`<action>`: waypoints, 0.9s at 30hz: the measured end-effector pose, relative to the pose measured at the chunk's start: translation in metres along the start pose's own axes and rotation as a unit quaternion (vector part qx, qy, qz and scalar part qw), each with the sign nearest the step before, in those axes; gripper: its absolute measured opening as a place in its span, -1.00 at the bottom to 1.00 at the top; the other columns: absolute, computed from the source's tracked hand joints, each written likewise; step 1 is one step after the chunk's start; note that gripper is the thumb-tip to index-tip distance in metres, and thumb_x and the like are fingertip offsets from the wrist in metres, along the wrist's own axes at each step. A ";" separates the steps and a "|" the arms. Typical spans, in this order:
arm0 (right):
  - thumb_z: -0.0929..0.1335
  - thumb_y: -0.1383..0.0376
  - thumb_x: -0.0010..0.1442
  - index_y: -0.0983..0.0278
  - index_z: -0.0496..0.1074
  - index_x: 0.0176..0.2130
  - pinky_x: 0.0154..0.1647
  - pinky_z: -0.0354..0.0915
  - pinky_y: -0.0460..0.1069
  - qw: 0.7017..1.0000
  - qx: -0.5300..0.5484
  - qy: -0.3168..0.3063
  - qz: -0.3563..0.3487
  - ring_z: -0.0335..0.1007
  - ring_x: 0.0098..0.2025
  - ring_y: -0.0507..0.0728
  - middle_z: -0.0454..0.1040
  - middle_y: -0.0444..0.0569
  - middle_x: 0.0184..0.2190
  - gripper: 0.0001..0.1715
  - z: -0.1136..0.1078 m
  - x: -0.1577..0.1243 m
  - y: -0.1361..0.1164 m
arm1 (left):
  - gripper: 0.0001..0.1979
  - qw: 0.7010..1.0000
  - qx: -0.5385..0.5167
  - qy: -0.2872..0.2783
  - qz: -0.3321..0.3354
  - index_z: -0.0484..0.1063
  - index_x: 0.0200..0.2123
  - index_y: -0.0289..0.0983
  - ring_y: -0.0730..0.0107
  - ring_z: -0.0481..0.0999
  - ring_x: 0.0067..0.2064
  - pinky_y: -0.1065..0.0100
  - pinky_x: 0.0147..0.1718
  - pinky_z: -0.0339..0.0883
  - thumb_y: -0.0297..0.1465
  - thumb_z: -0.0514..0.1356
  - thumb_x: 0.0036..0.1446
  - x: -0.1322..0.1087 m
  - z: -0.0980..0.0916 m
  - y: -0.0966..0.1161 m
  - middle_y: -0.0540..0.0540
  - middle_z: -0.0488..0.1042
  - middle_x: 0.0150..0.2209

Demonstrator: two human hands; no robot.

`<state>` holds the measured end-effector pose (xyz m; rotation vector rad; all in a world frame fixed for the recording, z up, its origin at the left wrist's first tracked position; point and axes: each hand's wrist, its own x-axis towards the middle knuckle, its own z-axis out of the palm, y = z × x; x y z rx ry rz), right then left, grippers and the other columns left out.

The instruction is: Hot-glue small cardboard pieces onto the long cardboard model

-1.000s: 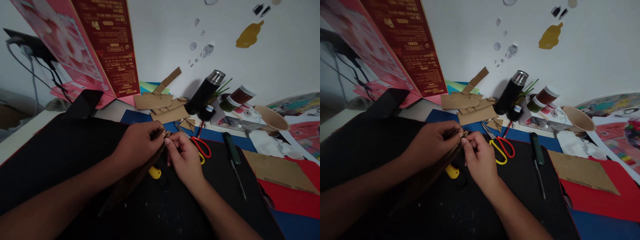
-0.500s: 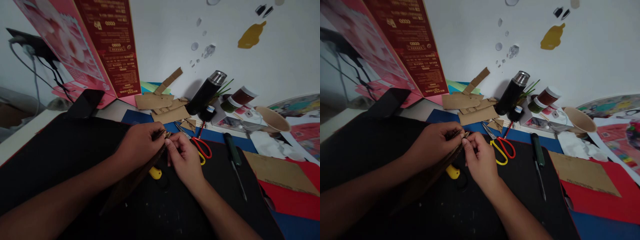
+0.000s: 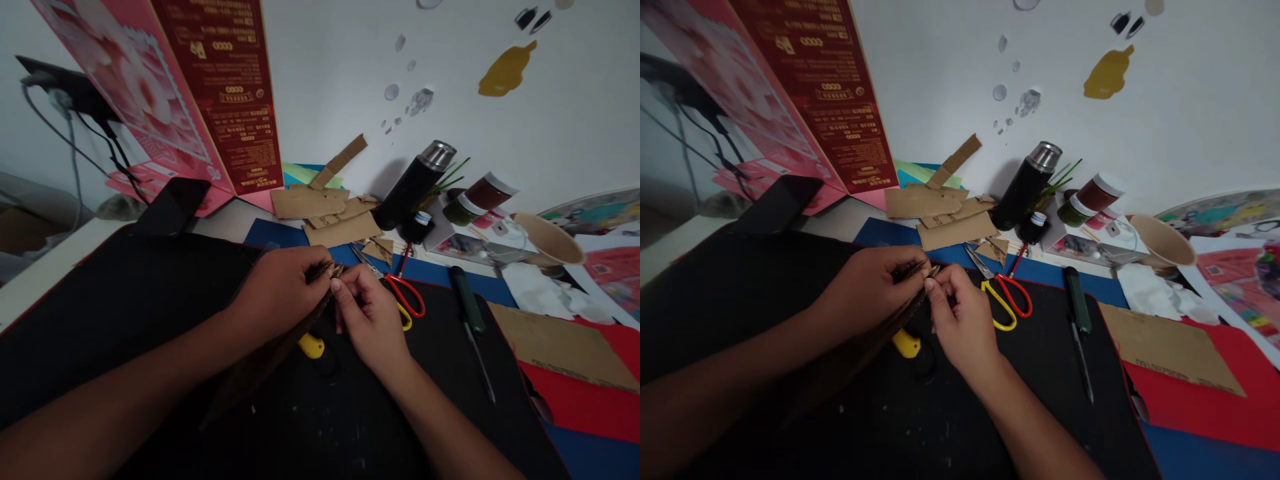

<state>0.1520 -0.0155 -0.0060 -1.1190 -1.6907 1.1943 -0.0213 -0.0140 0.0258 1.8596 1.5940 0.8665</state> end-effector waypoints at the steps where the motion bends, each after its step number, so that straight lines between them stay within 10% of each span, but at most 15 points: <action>1: 0.33 0.20 0.46 0.13 0.31 -0.29 -0.64 0.20 -0.09 1.000 0.002 -0.002 0.001 0.29 -0.66 0.01 0.31 -0.29 -0.59 -0.77 0.000 0.000 0.000 | -0.82 1.000 0.001 -0.002 0.000 0.48 -0.43 -0.21 0.40 0.39 -0.42 0.33 -0.42 0.06 -0.36 0.18 0.23 0.000 0.000 0.000 0.07 0.45 -0.50; 27: 0.33 0.12 0.47 0.13 0.25 -0.31 -0.58 0.20 -0.07 0.999 -0.006 -0.039 0.017 0.30 -0.62 0.03 0.36 -0.26 -0.58 -0.69 0.003 -0.004 0.002 | -0.84 0.995 0.018 -0.083 0.056 0.43 -0.48 -0.21 0.42 0.36 -0.44 0.34 -0.44 0.04 -0.40 0.18 0.16 0.005 -0.017 -0.008 0.08 0.44 -0.51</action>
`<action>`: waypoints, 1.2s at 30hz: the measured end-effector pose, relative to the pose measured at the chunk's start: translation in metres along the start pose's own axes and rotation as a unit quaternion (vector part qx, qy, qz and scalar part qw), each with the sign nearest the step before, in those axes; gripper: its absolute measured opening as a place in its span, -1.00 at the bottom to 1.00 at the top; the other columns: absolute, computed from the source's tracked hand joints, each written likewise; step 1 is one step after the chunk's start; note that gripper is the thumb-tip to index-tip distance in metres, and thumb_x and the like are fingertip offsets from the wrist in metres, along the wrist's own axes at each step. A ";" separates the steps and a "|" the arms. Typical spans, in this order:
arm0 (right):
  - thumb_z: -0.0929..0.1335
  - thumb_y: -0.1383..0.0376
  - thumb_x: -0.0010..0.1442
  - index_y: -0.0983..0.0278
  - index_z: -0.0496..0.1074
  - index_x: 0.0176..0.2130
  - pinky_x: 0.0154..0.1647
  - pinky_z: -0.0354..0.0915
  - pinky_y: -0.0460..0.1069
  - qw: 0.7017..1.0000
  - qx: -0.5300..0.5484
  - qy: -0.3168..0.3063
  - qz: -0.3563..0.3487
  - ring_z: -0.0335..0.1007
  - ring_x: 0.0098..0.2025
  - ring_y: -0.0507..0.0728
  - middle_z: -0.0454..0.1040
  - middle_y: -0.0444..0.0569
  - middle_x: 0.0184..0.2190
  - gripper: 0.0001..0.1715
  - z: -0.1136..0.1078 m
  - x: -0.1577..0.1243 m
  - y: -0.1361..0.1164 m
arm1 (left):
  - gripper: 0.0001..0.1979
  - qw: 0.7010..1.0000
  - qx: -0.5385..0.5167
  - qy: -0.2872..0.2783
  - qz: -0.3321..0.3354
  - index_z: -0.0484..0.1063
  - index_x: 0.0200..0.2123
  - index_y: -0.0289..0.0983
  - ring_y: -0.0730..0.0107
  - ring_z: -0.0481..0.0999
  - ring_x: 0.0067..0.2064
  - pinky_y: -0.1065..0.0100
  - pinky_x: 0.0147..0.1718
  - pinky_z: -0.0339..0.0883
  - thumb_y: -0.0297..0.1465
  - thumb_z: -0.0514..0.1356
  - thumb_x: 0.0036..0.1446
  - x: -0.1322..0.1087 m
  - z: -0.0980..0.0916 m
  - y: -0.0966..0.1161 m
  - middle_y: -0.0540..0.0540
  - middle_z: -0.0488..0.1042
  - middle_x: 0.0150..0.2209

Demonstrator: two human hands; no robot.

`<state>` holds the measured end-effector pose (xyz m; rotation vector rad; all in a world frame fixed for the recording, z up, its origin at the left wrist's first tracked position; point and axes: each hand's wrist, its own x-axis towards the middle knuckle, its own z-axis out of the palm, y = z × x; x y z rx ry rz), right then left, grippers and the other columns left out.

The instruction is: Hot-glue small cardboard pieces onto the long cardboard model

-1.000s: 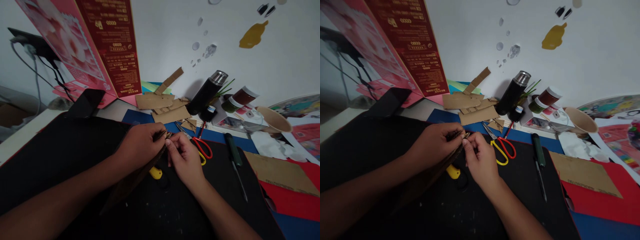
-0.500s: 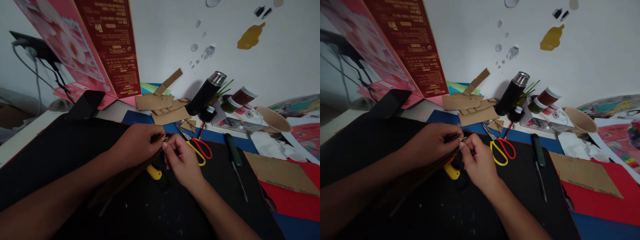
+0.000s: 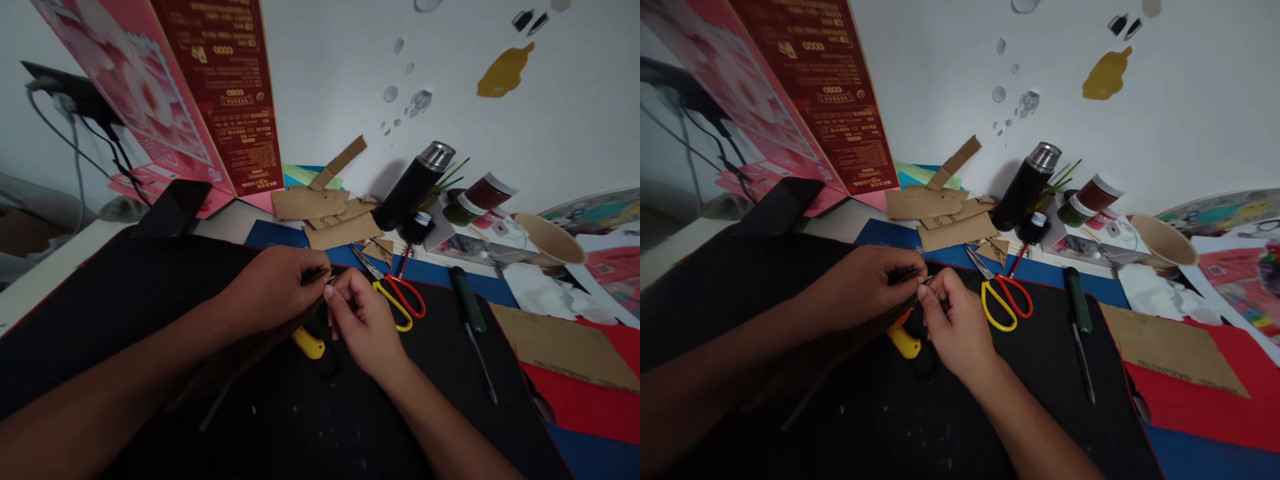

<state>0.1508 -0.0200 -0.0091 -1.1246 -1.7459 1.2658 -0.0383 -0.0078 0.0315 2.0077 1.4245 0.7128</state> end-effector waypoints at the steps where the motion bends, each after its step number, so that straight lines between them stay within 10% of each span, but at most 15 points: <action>1: 0.33 0.12 0.47 0.13 0.25 -0.31 -0.59 0.20 -0.08 1.000 0.004 0.000 0.001 0.30 -0.63 0.02 0.36 -0.26 -0.58 -0.70 0.000 0.000 0.000 | -0.84 1.000 -0.004 -0.001 -0.001 0.43 -0.48 -0.22 0.42 0.36 -0.44 0.35 -0.44 0.04 -0.39 0.18 0.16 0.000 0.000 0.000 0.08 0.44 -0.51; 36: 0.35 0.05 0.46 0.15 0.25 -0.29 -0.61 0.20 -0.12 0.997 0.075 -0.003 0.008 0.27 -0.64 -0.01 0.31 -0.30 -0.59 -0.66 0.000 0.000 -0.001 | -0.85 0.984 -0.170 -0.021 -0.042 0.49 -0.43 -0.23 0.38 0.45 -0.37 0.38 -0.38 0.22 -0.33 0.21 0.16 0.001 0.005 -0.001 0.06 0.48 -0.46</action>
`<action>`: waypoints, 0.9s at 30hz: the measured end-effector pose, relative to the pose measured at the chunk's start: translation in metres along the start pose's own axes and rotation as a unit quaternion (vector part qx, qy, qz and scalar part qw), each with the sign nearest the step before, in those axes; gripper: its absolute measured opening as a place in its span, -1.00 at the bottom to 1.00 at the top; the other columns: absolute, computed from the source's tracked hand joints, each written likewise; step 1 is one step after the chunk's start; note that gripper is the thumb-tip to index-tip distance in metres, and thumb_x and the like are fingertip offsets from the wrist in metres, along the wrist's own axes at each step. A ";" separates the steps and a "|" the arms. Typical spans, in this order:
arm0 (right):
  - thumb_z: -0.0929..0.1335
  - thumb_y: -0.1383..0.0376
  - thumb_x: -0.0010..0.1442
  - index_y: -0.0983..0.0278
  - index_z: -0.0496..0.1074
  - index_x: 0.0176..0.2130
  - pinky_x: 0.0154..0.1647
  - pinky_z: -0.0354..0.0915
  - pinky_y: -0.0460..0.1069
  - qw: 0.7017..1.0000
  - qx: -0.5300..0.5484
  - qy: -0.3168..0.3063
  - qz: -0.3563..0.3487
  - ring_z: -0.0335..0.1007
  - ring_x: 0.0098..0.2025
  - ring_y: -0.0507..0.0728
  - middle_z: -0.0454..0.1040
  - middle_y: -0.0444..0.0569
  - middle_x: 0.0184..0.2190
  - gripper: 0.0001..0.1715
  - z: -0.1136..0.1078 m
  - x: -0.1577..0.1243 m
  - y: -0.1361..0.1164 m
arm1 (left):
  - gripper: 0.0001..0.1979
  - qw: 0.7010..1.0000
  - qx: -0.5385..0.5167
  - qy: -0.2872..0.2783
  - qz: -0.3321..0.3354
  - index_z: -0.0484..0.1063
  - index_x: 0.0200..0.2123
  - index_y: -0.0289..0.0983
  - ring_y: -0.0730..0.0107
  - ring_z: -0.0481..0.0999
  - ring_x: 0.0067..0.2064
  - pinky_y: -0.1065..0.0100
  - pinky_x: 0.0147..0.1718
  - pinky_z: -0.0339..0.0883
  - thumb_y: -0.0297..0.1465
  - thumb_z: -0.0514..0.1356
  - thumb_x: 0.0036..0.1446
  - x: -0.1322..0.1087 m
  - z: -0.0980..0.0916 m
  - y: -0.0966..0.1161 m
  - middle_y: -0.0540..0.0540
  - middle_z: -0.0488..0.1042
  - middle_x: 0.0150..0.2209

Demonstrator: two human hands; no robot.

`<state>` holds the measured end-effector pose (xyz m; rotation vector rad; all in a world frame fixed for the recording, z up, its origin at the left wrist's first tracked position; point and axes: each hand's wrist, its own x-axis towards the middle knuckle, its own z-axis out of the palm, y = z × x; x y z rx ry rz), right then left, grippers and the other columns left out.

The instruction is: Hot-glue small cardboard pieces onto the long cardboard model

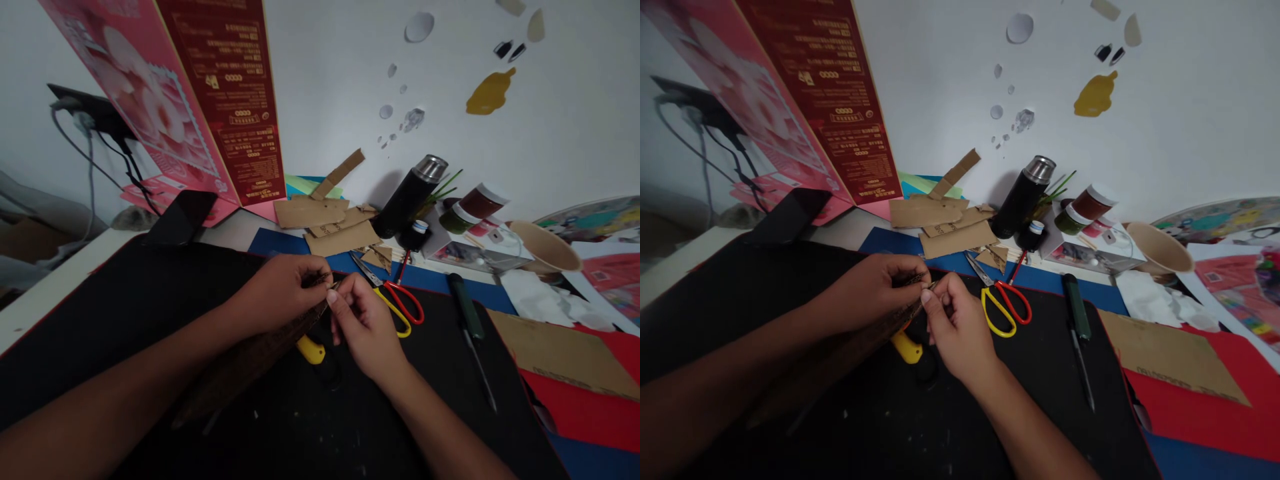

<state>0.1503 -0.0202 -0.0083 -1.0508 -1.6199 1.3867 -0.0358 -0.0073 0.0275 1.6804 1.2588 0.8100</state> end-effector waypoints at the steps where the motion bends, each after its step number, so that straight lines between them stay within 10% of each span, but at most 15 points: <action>1: 0.35 0.05 0.46 0.15 0.25 -0.29 -0.62 0.20 -0.12 1.000 0.000 0.000 0.001 0.27 -0.64 -0.01 0.32 -0.30 -0.59 -0.66 0.000 0.000 0.000 | -0.85 1.000 -0.002 0.002 -0.001 0.48 -0.43 -0.23 0.38 0.45 -0.37 0.38 -0.39 0.21 -0.32 0.21 0.16 0.000 0.001 0.000 0.06 0.47 -0.47; 27: 0.35 0.02 0.46 0.15 0.25 -0.30 -0.61 0.22 -0.12 1.000 0.016 -0.004 0.007 0.28 -0.63 0.00 0.33 -0.30 -0.58 -0.63 0.000 0.001 -0.001 | -0.88 1.000 0.014 0.023 -0.015 0.48 -0.41 -0.23 0.42 0.38 -0.40 0.38 -0.42 0.15 -0.34 0.19 0.13 -0.002 0.004 0.001 0.10 0.43 -0.49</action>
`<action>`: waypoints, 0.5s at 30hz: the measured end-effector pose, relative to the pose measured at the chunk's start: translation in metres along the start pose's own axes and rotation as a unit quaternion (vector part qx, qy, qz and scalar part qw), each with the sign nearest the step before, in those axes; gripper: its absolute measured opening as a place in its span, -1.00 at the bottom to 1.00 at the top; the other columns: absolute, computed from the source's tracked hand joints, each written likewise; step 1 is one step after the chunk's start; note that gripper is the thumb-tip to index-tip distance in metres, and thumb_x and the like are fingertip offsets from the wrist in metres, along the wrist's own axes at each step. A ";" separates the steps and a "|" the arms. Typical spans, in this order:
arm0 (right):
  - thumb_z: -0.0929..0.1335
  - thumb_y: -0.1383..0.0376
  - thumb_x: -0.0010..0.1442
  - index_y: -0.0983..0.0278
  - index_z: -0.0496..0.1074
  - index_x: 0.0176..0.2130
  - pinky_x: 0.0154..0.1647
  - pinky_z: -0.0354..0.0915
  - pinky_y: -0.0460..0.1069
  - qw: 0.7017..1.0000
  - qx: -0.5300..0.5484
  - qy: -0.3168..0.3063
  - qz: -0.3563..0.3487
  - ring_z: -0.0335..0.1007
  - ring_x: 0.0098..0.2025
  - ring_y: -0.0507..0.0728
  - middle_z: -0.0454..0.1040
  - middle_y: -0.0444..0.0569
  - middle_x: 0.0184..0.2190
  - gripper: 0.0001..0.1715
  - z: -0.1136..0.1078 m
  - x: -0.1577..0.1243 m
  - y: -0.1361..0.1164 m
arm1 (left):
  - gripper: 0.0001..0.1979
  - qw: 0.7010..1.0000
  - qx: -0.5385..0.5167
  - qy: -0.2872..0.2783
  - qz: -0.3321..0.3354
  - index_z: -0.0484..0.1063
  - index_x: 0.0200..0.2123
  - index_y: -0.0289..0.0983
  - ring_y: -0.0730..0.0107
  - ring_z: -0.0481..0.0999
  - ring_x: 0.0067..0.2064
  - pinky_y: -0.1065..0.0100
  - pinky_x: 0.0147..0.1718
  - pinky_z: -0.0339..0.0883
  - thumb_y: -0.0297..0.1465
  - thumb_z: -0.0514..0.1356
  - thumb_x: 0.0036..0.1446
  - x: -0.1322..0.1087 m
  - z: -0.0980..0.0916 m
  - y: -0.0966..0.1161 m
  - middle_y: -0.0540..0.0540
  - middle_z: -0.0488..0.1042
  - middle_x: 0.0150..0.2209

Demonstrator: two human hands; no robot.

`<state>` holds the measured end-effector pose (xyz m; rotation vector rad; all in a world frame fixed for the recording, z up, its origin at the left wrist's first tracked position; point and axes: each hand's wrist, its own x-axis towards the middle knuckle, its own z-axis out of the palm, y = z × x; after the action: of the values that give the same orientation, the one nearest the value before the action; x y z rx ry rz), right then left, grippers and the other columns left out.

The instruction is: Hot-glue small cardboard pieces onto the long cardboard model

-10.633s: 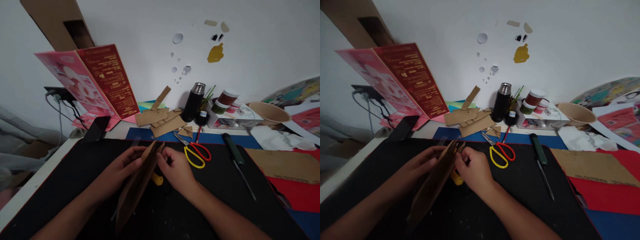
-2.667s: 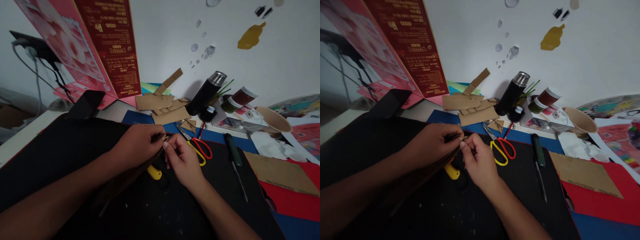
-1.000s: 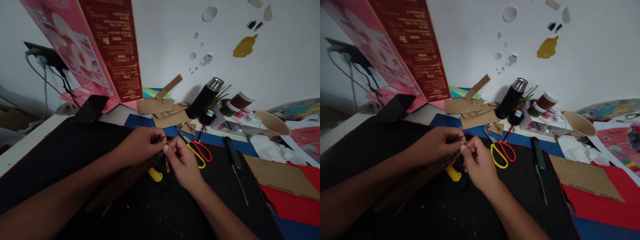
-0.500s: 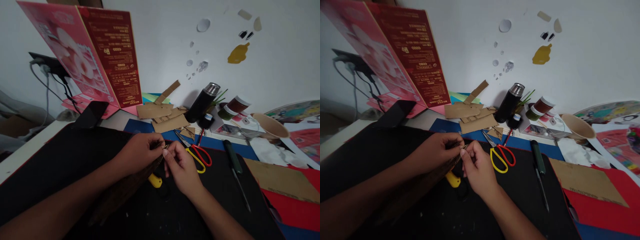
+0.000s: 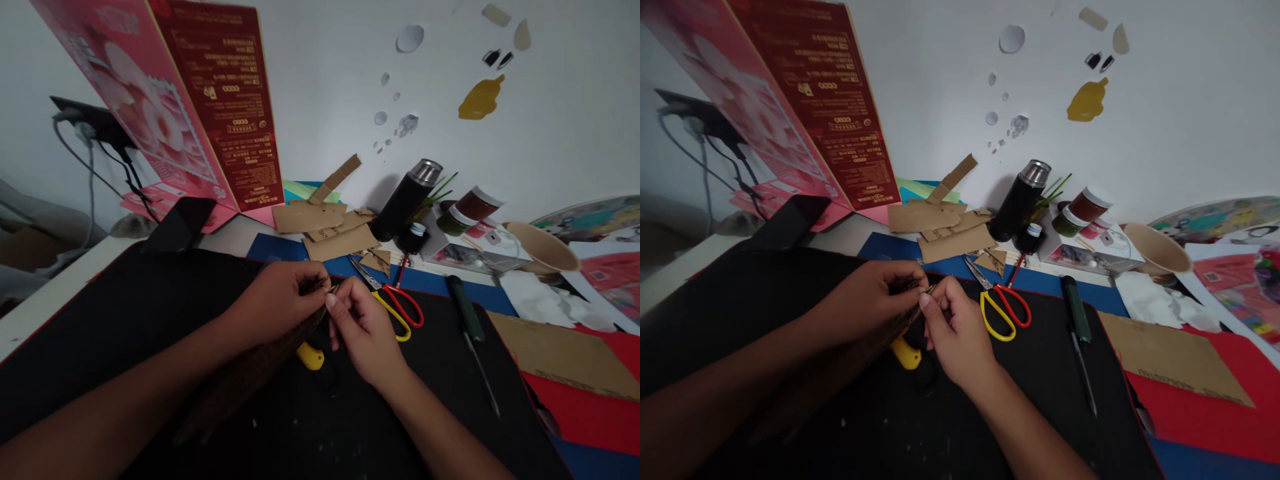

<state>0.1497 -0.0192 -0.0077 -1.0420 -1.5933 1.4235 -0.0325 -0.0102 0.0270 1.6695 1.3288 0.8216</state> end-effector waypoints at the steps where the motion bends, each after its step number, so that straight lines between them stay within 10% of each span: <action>1: 0.35 0.02 0.45 0.15 0.25 -0.30 -0.61 0.22 -0.12 1.000 0.000 -0.001 0.000 0.27 -0.63 0.00 0.33 -0.30 -0.58 -0.64 0.000 0.000 0.000 | -0.88 1.000 -0.001 0.001 0.001 0.49 -0.41 -0.23 0.42 0.38 -0.40 0.38 -0.42 0.15 -0.34 0.20 0.13 0.000 0.000 0.000 0.10 0.43 -0.48; 15: 0.34 0.00 0.46 0.14 0.23 -0.30 -0.60 0.21 -0.11 1.000 -0.010 -0.001 -0.006 0.28 -0.64 0.00 0.32 -0.30 -0.60 -0.62 0.000 0.000 -0.001 | -0.86 1.000 -0.010 -0.004 0.010 0.48 -0.41 -0.23 0.44 0.36 -0.41 0.38 -0.42 0.15 -0.33 0.20 0.15 -0.001 -0.001 0.000 0.09 0.42 -0.49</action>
<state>0.1497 -0.0194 -0.0063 -1.0416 -1.6159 1.4022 -0.0338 -0.0113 0.0273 1.6700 1.2962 0.8362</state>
